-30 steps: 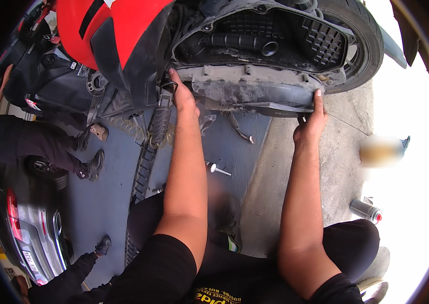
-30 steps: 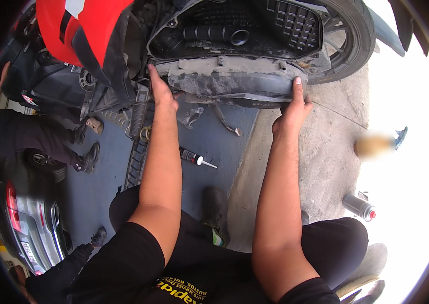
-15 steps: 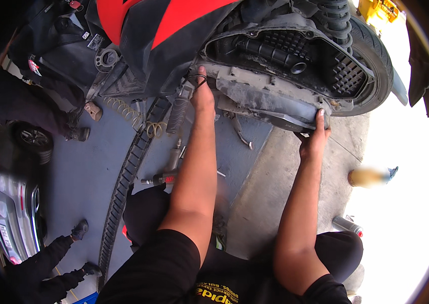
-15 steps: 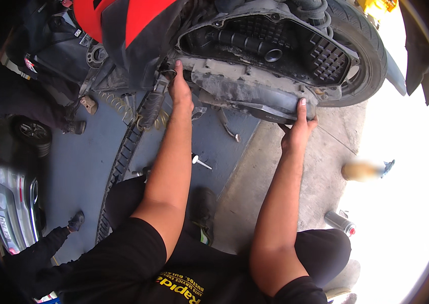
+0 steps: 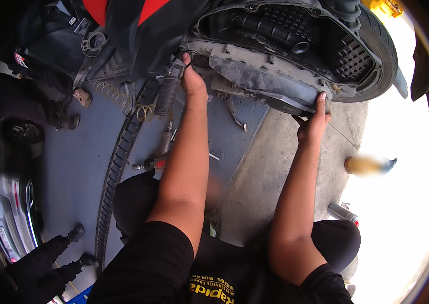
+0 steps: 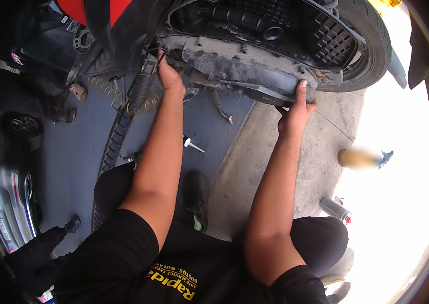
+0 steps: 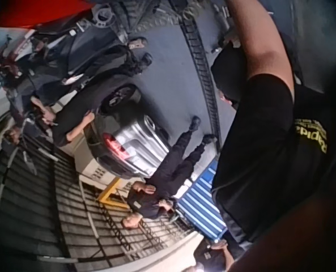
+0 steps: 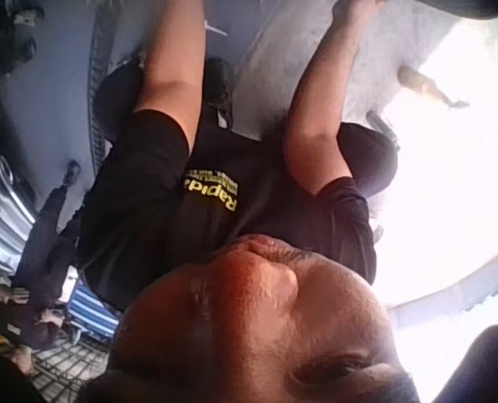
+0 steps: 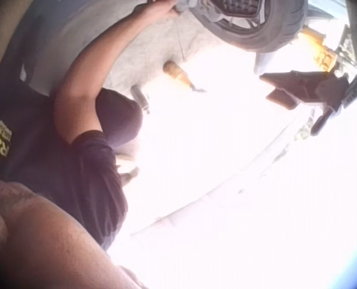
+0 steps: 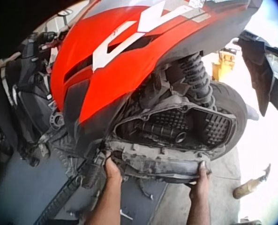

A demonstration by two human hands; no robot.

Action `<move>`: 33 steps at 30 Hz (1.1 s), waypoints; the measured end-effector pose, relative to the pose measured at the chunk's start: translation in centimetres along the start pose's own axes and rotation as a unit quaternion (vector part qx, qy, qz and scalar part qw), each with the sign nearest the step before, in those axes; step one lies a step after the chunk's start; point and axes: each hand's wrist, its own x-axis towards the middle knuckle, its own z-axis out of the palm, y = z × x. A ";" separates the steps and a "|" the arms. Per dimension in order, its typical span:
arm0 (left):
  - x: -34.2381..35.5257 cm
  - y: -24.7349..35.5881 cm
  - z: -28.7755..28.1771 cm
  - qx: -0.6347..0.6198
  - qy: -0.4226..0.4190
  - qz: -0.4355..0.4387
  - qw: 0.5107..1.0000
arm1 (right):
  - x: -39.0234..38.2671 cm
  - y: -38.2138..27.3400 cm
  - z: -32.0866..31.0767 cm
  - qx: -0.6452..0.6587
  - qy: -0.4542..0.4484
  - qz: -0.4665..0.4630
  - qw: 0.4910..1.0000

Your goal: The person carries a plastic cover to a motorcycle, aligns it with the engine housing, and presses it into place.

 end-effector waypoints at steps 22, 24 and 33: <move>-0.9 -0.3 2.6 -0.053 0.064 0.031 0.996 | 0.3 0.1 0.0 0.013 0.043 -0.011 0.999; -1.2 0.6 3.0 -0.010 0.087 0.069 0.994 | 0.1 0.3 0.2 0.020 0.045 -0.005 0.999; -0.9 0.9 4.2 -0.012 0.126 0.008 0.992 | 0.2 0.7 -0.1 0.018 0.061 0.000 0.998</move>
